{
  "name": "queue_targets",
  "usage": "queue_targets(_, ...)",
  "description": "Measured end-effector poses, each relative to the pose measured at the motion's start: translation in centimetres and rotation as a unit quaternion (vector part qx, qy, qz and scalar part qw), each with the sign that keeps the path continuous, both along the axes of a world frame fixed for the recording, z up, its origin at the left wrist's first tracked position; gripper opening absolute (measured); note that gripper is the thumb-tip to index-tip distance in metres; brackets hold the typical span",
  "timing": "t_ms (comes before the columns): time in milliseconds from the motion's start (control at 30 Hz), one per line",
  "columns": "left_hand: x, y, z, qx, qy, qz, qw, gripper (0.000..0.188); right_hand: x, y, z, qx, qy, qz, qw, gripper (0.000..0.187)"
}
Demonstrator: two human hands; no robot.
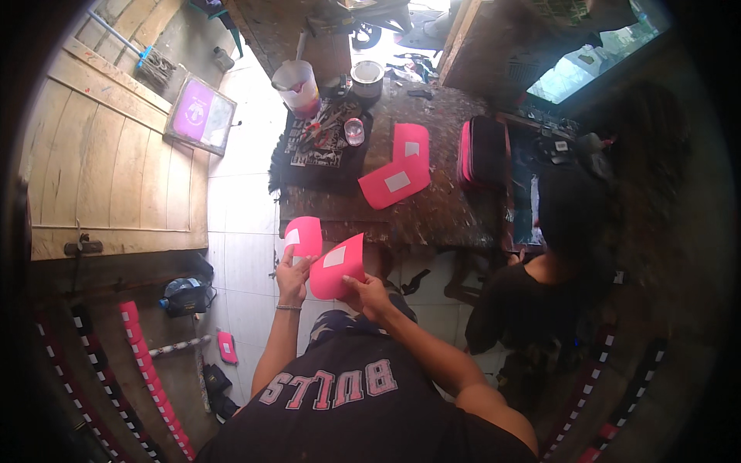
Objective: The person repeatedly picks up pink and black foam pieces and attaches them to long striped poles. They move between a workbench and the poles, handling the foam pieces one at a time and placing them along the pole length.
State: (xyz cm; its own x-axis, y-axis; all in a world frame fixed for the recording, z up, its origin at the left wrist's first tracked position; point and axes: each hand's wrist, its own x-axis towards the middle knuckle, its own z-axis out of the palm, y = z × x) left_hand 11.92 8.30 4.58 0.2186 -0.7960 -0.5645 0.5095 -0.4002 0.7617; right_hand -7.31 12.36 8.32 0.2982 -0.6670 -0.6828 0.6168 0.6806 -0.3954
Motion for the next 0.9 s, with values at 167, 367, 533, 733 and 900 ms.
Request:
queue_targets(167, -1.1, -4.2, 1.9, -0.011, -0.064, -0.023, 0.998, 0.077, -3.0, -2.9, -0.1, 0.016, 0.023, 0.199, 0.980, 0.029)
queue_targets(367, -3.1, -6.3, 3.2, -0.004, -0.087, -0.004, 0.996, 0.079, -5.2, -7.2, -2.7, -0.156, 0.064, 0.350, 0.921, 0.035)
queue_targets(533, -3.7, -6.9, 3.5, 0.005, -0.135, -0.021, 0.991, 0.077, -5.8, -9.8, -3.3, -0.232, 0.071, 0.432, 0.869, 0.045)
queue_targets(733, -3.1, -6.7, 3.5, 0.012, -0.177, 0.028, 0.984, 0.076, -9.4, -16.4, -14.8, -0.365, 0.339, 0.661, 0.561, 0.052)
queue_targets(900, -2.6, -8.1, 6.0, -0.013, -0.263, -0.046, 0.964, 0.070, -11.8, -27.4, -21.0, -0.378, 0.649, 0.292, 0.592, 0.020)
